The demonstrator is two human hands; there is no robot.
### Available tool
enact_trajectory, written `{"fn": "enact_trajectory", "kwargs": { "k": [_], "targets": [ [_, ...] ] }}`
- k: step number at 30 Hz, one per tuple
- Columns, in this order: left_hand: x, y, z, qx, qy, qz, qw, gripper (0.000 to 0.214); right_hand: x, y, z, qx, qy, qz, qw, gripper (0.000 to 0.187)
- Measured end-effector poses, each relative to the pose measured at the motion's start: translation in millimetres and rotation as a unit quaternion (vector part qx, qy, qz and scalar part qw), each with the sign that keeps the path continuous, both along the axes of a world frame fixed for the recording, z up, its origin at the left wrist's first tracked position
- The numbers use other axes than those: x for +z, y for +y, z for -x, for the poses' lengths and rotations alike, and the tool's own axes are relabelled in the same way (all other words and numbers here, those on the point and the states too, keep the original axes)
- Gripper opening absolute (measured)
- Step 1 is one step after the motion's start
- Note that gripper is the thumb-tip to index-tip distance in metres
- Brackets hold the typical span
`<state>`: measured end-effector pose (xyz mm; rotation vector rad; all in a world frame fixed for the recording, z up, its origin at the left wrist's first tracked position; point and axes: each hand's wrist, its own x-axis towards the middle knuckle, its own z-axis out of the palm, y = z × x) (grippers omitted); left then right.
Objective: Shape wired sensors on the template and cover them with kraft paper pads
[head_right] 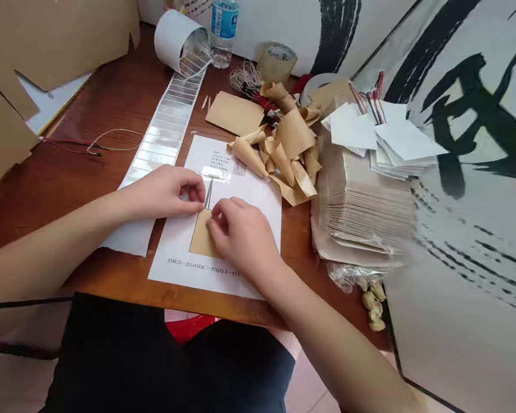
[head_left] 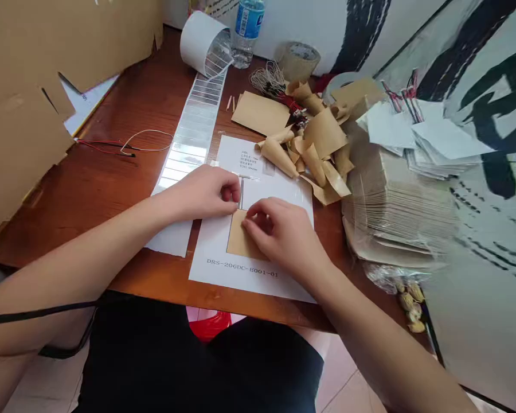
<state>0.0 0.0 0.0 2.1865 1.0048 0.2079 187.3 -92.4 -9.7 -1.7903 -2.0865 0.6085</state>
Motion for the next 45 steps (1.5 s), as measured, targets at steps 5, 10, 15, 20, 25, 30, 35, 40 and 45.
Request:
{"fn": "enact_trajectory", "kwargs": {
  "k": [5,10,15,20,25,30,35,40,45],
  "targets": [
    [-2.3,2.3,-0.6,0.011,0.004,-0.004,1.0,0.009,7.9,14.7,-28.8,-0.063,-0.066,0.019,0.996,0.023],
    [-2.2,1.8,-0.1,0.011,0.009,-0.024,1.0,0.016,21.4,19.1,-45.6,-0.08,-0.061,0.162,0.982,0.037],
    [-0.6,1.5,-1.2,0.021,0.019,-0.033,0.999,0.019,25.2,19.8,-42.5,-0.065,-0.076,0.171,0.98,0.039],
    [-1.0,1.6,-0.8,0.008,0.023,-0.044,0.999,0.027,31.5,18.4,-47.9,-0.043,0.041,0.208,0.976,0.047],
    [-6.1,2.9,-0.2,-0.049,0.038,-0.073,0.995,0.045,33.8,13.1,-46.7,-0.039,0.177,0.364,0.914,0.045],
    [-8.6,1.5,-0.7,-0.078,0.078,-0.08,0.991,0.049,30.7,6.8,-33.7,-0.092,0.277,0.282,0.914,0.036],
    [-7.5,-0.1,-0.9,-0.085,0.089,-0.082,0.989,0.048,27.1,5.1,-28.5,-0.112,0.341,0.249,0.899,0.034],
    [-9.7,0.4,0.3,-0.09,0.085,-0.093,0.988,0.047,16.5,7.7,-26.5,-0.089,0.386,0.253,0.883,0.035],
    [-11.2,-0.7,1.6,-0.091,0.087,-0.101,0.987,0.046,13.5,7.7,-23.7,-0.108,0.437,0.243,0.859,0.035]
  ]
}}
